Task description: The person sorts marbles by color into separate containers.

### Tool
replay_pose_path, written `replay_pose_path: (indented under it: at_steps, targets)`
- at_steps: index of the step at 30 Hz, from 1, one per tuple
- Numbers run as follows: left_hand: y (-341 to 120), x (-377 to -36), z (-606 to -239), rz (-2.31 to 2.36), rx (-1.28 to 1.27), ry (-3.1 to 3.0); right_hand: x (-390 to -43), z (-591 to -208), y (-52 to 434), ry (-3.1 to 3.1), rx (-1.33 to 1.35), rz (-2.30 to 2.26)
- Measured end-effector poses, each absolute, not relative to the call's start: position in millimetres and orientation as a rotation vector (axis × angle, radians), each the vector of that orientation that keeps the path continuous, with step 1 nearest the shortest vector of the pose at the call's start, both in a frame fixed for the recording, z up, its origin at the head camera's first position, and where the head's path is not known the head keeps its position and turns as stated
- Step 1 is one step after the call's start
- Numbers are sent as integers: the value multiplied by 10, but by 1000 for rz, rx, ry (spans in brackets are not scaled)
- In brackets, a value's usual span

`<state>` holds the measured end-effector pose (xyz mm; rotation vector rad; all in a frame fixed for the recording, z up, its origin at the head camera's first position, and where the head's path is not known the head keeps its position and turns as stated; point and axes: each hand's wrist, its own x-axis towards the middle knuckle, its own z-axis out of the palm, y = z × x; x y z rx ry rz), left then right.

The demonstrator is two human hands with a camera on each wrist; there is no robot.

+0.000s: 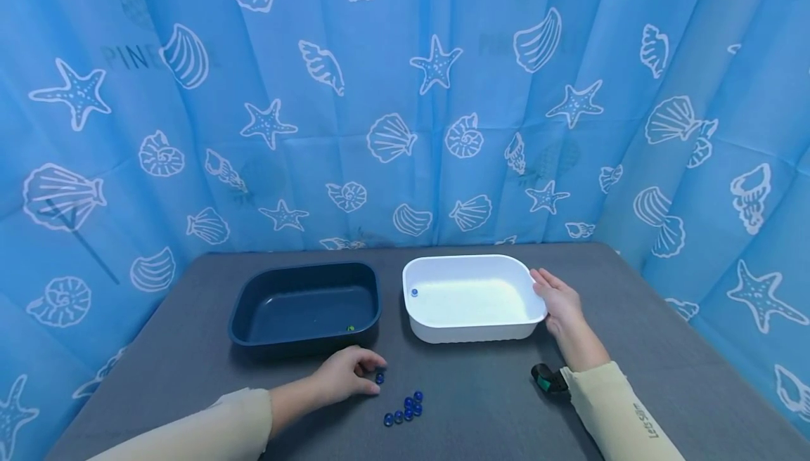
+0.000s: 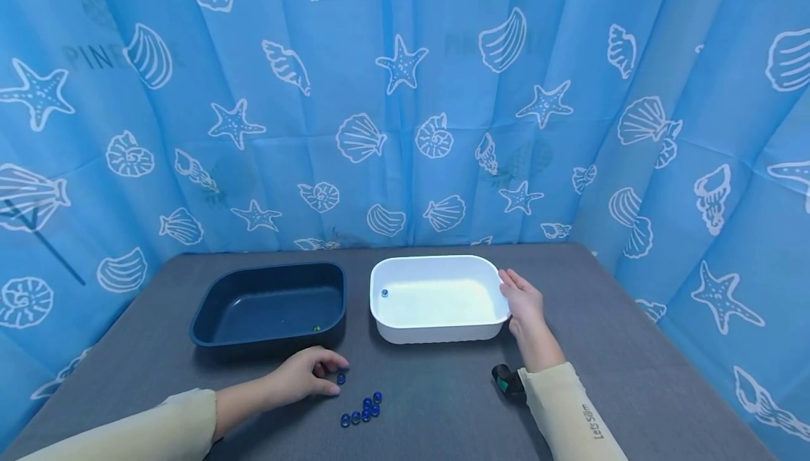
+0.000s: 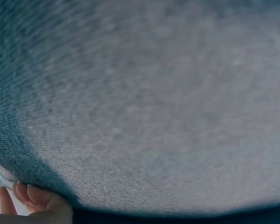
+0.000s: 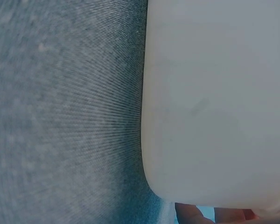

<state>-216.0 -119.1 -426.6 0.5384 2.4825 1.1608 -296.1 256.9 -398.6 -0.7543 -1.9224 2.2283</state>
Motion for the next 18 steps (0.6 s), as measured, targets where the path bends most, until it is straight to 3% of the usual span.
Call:
replay_pose_path:
  at_steps: [18]
  targets:
    - [-1125,-2132,-4259,1062,592,2571,-2978,-4021,2566,-1918,-737,2183]
